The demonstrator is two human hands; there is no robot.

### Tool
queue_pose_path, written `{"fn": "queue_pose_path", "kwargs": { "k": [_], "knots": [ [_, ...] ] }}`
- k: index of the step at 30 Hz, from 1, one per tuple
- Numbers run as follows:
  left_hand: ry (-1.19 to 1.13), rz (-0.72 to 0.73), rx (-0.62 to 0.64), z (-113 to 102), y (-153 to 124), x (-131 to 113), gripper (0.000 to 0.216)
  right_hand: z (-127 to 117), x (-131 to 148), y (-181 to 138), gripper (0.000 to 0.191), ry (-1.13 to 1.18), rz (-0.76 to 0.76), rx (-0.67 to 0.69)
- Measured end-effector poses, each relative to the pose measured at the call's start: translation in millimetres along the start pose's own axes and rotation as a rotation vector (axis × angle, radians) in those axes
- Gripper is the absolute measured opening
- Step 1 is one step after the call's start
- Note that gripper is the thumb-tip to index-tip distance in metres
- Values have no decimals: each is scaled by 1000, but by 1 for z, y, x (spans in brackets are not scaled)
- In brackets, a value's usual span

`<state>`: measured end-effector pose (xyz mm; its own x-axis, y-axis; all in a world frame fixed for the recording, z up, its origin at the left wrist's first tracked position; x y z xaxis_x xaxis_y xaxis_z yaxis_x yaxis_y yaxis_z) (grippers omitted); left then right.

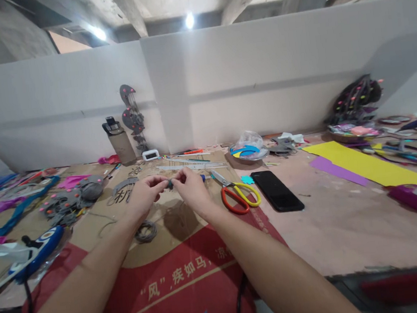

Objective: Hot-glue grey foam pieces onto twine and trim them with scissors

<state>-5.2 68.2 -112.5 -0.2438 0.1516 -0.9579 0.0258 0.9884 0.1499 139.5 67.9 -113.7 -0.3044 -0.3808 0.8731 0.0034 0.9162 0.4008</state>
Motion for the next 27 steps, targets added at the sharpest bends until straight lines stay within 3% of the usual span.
{"fn": "queue_pose_path", "kwargs": {
  "k": [12,20,27],
  "knots": [
    [-200,-87,8,8,0,5,27,4,-6,-2,13,108,128,14],
    [-185,-96,22,7,2,6,24,6,-11,-2,18,196,142,-8],
    [-173,-75,83,11,2,6,26,12,-13,-6,13,367,255,17]
  ]
}}
Point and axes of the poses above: each hand's wrist, its own y-axis towards the middle knuckle, its own z-axis out of the palm, x = y × z, the point moved 6 cm from there along y, towards the middle knuckle, and after that the axes turned 4 degrees about -z, right-handed, at the moved point
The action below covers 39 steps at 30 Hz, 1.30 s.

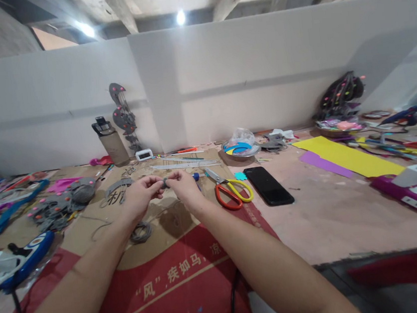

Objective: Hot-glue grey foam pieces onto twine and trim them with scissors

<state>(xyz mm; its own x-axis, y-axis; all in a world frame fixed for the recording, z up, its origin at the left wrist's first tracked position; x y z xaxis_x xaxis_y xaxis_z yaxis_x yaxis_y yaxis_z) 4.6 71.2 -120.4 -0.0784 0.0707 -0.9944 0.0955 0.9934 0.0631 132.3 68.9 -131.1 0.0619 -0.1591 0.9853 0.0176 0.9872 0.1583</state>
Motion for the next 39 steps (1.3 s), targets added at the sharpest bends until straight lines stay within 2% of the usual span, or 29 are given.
{"fn": "queue_pose_path", "kwargs": {
  "k": [8,15,19,26,31,34,39],
  "knots": [
    [18,-21,-6,1,0,3,29,3,-2,0,12,42,70,43],
    [-65,-74,-69,-14,6,6,26,12,-6,-5,19,129,110,96],
    [-190,-106,-160,-37,11,3,27,20,-8,-10,14,81,129,199],
    [-276,-69,-380,-97,22,2,23,25,1,-15,21,101,163,361],
    [-295,-72,-436,-114,26,6,21,17,9,-13,20,9,117,365],
    [-313,-84,-449,-116,25,4,20,6,10,-18,15,-164,104,341],
    [-355,-93,-462,-120,22,-2,18,-14,9,-48,20,-377,110,486]
  ]
}}
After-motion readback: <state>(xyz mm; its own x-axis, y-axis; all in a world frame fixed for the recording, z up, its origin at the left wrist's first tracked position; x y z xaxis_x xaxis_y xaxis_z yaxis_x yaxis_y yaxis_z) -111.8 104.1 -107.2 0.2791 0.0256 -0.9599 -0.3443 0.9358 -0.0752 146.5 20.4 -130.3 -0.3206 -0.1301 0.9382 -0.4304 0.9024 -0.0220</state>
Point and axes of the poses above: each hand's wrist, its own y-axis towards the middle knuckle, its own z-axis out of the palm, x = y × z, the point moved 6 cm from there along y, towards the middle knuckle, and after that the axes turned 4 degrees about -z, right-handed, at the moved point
